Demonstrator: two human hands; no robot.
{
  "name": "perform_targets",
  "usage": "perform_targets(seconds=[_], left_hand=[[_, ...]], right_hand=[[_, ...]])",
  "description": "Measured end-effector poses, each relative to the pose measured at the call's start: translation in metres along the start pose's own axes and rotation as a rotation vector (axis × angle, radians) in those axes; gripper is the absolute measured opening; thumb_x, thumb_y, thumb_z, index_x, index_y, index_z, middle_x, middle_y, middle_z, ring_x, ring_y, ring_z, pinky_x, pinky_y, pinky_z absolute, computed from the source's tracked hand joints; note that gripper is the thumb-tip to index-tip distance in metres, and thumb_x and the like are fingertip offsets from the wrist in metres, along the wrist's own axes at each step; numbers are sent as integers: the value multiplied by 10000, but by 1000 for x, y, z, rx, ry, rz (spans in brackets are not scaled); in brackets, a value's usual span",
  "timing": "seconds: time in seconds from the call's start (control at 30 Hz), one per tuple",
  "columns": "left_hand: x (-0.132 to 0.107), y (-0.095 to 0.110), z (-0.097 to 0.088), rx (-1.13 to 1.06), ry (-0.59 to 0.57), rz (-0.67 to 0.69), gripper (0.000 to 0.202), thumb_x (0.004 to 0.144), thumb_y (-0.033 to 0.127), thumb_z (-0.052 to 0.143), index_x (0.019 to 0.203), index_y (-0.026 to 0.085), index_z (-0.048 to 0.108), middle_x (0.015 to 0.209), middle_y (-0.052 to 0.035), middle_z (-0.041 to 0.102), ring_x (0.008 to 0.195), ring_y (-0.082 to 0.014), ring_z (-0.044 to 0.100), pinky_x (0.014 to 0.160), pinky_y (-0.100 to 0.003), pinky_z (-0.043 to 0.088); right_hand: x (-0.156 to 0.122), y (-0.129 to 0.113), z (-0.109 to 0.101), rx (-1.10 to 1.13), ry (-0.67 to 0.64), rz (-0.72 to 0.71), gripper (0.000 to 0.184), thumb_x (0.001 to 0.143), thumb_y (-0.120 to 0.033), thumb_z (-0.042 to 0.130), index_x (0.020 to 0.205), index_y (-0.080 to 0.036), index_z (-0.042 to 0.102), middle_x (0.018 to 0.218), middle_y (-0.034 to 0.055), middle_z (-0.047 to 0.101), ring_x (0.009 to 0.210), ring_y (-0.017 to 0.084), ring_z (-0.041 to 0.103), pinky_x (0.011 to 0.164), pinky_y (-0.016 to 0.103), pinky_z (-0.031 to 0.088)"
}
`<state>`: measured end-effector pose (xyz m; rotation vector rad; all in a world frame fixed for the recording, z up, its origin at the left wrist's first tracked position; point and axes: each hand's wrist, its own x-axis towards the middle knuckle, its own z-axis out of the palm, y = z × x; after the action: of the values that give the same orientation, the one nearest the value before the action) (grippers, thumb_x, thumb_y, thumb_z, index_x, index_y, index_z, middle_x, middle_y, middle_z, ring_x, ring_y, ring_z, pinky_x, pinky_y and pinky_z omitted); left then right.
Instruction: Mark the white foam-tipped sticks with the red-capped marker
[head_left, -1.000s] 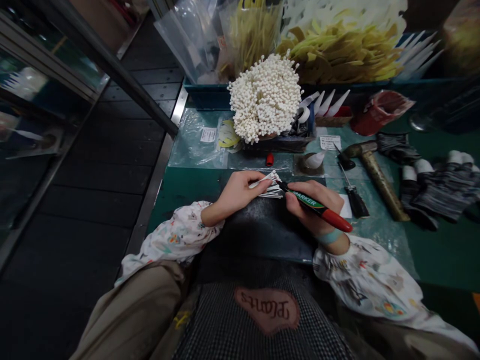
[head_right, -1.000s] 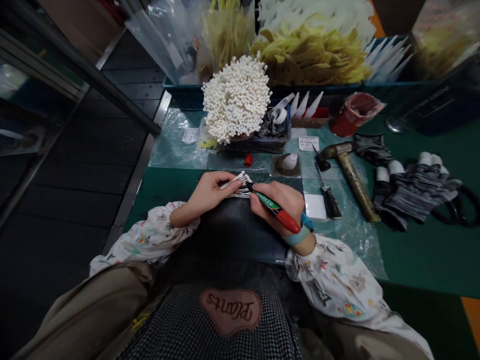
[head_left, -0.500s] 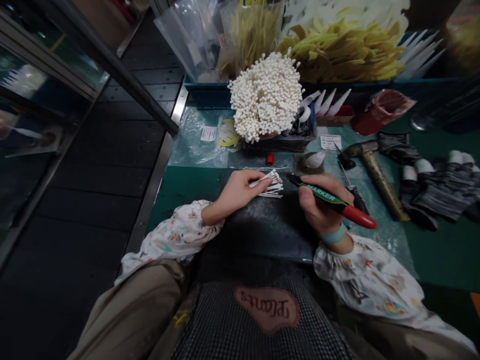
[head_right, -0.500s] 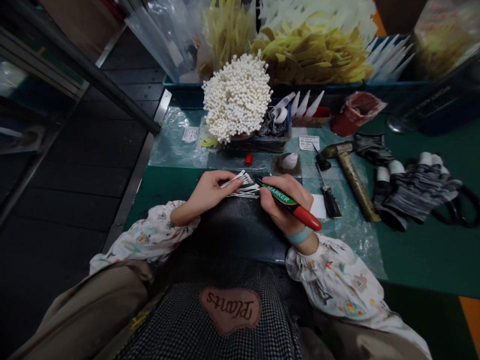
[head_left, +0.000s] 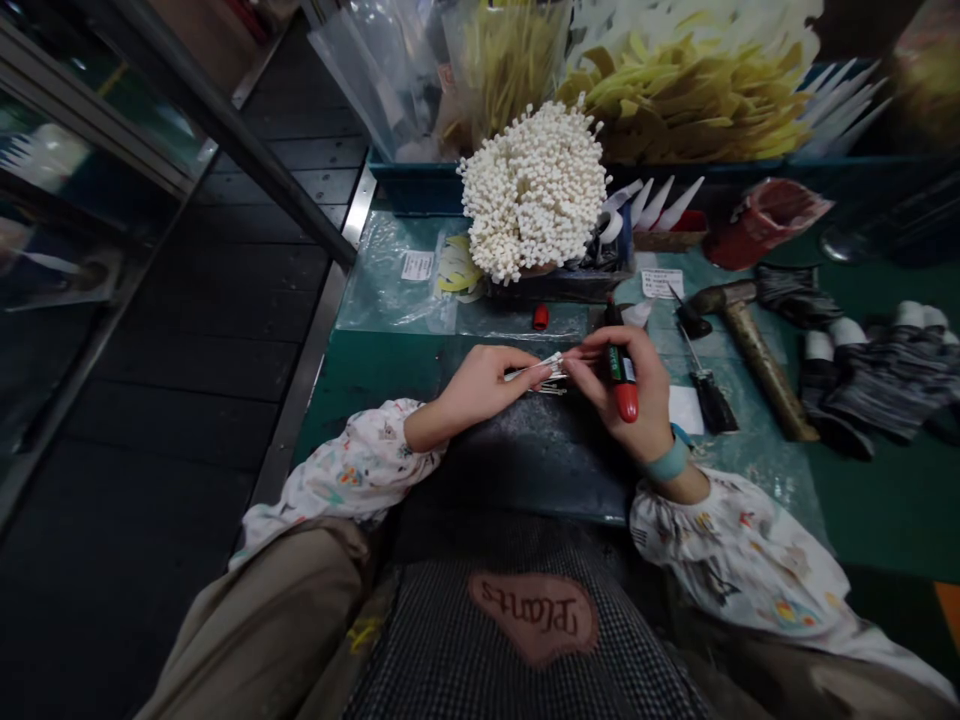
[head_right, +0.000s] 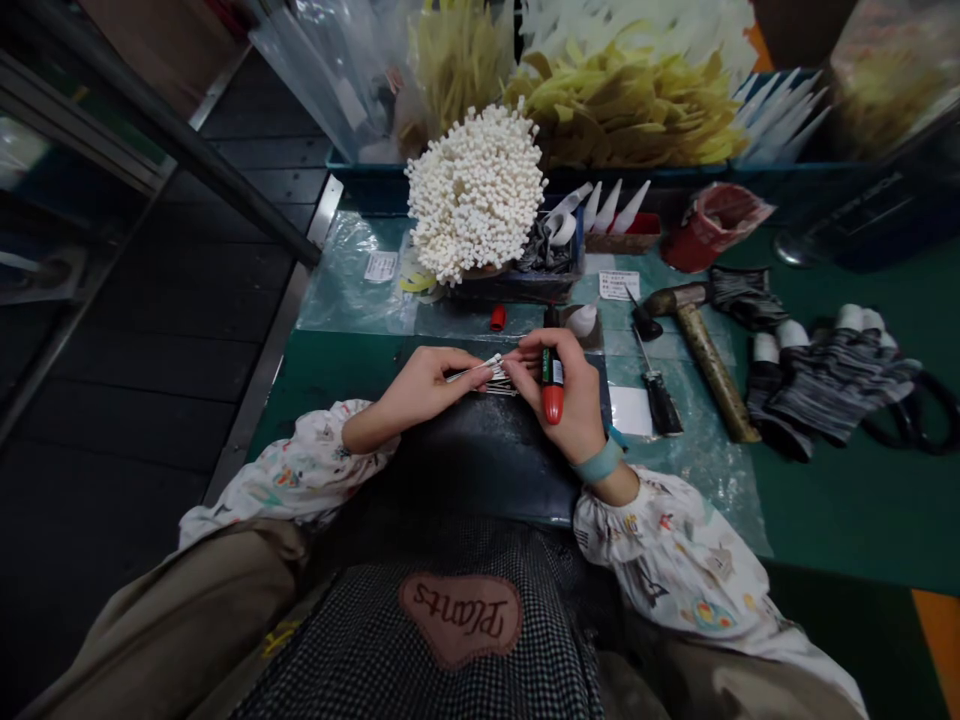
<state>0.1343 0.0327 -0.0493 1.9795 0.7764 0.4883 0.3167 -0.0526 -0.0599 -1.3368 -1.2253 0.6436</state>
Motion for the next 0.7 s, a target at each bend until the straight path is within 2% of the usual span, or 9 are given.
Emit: perform_targets(seconds=[0.07,0.13,0.2,0.23,0.33,0.4,0.5,0.6,0.7], left_hand=[[0,0,-3,12,-24,-16,318,986,396,601,971,165,819,799,-38,793,693,-154,692,701,-261,468],[-1,2,-8,31,-8,-20,299,981,393,617,1068,187,815,883,-46,811,794,-175,727,759,-270,492],[-1,4,-14,29,61,-17,292,977,392,627,1086,195,813,1000,-61,812,899,-187,733,808,-274,503],[-1,6,-18,10,109,-20,302,980,402,623,1083,191,812,1005,-64,807,882,-180,725,796,-270,505],[0,9,-23,-91,193,-43,373,990,473,594,1060,178,812,753,-27,722,682,-134,630,666,-247,466],[1,9,-22,-192,143,-84,414,977,523,594,1037,177,814,626,6,596,593,-114,528,578,-239,401],[1,7,-16,-395,-20,-196,442,955,551,605,1067,172,804,602,26,487,526,-93,399,486,-237,293],[0,6,-10,-509,-124,-264,440,964,536,584,1108,174,790,628,32,448,512,-82,348,460,-227,245],[-2,7,-7,-479,-156,-255,437,975,527,564,1097,170,785,648,33,459,526,-79,366,474,-216,259]], right_hand=[[0,1,-1,-40,-3,19,248,863,-358,770,974,-246,578,883,-3,722,770,175,711,763,344,617],[1,4,-1,-86,-1,22,250,855,-364,765,939,-240,565,851,-13,711,739,161,694,726,314,598],[2,9,-1,-131,-4,13,239,853,-350,760,929,-241,561,822,-22,708,715,153,682,692,288,576],[2,12,-1,-159,-15,5,226,856,-334,754,935,-242,563,815,-24,708,708,151,678,680,278,564],[2,18,-2,-284,-63,-37,167,878,-281,719,955,-241,576,806,-23,705,688,150,667,658,263,526],[2,19,-4,-397,-87,-77,126,894,-272,695,961,-238,595,818,-11,706,689,163,663,658,276,507],[3,15,-6,-441,-60,-151,110,921,-291,673,1000,-236,620,914,27,737,812,203,704,738,318,528],[3,7,-6,-235,-2,-187,137,928,-293,690,1014,-240,599,996,31,766,932,205,736,834,346,568],[2,1,-4,-44,10,-139,190,915,-279,724,1011,-248,563,1006,14,779,893,188,756,817,351,603]])
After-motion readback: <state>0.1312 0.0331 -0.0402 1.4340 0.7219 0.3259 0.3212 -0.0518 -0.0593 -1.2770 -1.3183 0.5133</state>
